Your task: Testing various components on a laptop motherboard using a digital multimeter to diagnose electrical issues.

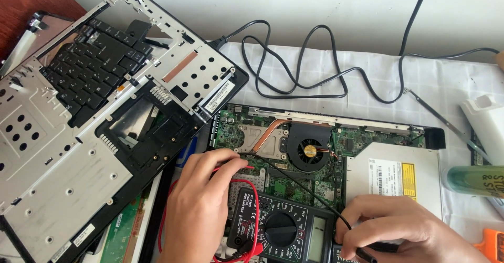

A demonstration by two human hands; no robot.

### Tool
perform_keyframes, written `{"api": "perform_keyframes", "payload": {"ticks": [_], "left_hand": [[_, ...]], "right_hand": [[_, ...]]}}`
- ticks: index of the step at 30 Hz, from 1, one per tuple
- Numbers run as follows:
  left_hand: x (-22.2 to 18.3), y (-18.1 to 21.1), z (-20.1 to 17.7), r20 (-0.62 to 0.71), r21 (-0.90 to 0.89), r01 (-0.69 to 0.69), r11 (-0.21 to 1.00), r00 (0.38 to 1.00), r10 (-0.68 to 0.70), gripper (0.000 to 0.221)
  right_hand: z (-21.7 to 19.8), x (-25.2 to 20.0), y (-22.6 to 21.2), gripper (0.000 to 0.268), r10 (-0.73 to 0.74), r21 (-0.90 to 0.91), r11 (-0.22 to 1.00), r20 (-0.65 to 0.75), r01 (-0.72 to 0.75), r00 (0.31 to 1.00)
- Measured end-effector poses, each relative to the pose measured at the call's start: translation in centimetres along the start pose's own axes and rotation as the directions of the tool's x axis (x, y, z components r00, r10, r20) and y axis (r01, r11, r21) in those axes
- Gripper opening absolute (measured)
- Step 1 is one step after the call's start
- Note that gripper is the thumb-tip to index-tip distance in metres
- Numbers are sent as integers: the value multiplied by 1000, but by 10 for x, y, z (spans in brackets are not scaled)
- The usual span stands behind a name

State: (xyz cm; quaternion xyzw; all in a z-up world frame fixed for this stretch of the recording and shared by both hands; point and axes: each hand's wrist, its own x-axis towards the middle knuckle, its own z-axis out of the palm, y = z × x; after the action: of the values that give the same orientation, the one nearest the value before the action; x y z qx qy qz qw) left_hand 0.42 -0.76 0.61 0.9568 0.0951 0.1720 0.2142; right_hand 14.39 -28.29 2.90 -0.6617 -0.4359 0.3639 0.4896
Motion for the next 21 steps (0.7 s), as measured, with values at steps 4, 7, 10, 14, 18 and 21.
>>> {"api": "perform_keyframes", "payload": {"ticks": [4, 7, 10, 14, 18, 21], "left_hand": [[0, 0, -1, -2, -6, 12, 1000, 1000, -12, 30], [1, 1, -1, 9, -5, 16, 1000, 1000, -16, 33], [0, 0, -2, 12, -10, 18, 1000, 1000, -18, 33], [0, 1, -5, 33, -12, 2, 1000, 999, -1, 36], [0, 1, -3, -1, 3, -24, 1000, 1000, 24, 32], [1, 3, -5, 2, -8, -34, 999, 999, 34, 30]], "right_hand": [[1, 4, -1, 5, -51, -59, 997, -22, 49, 998], [0, 4, -1, 7, -36, 21, 999, -46, 37, 998], [-2, 3, -3, 11, 25, 72, 997, -35, -23, 999], [-1, 3, -6, 11, 39, 63, 997, -48, -36, 998], [1, 4, -10, 13, 48, 64, 997, -59, -45, 997], [4, 9, -15, 9, -79, 9, 997, -99, 81, 992]]}}
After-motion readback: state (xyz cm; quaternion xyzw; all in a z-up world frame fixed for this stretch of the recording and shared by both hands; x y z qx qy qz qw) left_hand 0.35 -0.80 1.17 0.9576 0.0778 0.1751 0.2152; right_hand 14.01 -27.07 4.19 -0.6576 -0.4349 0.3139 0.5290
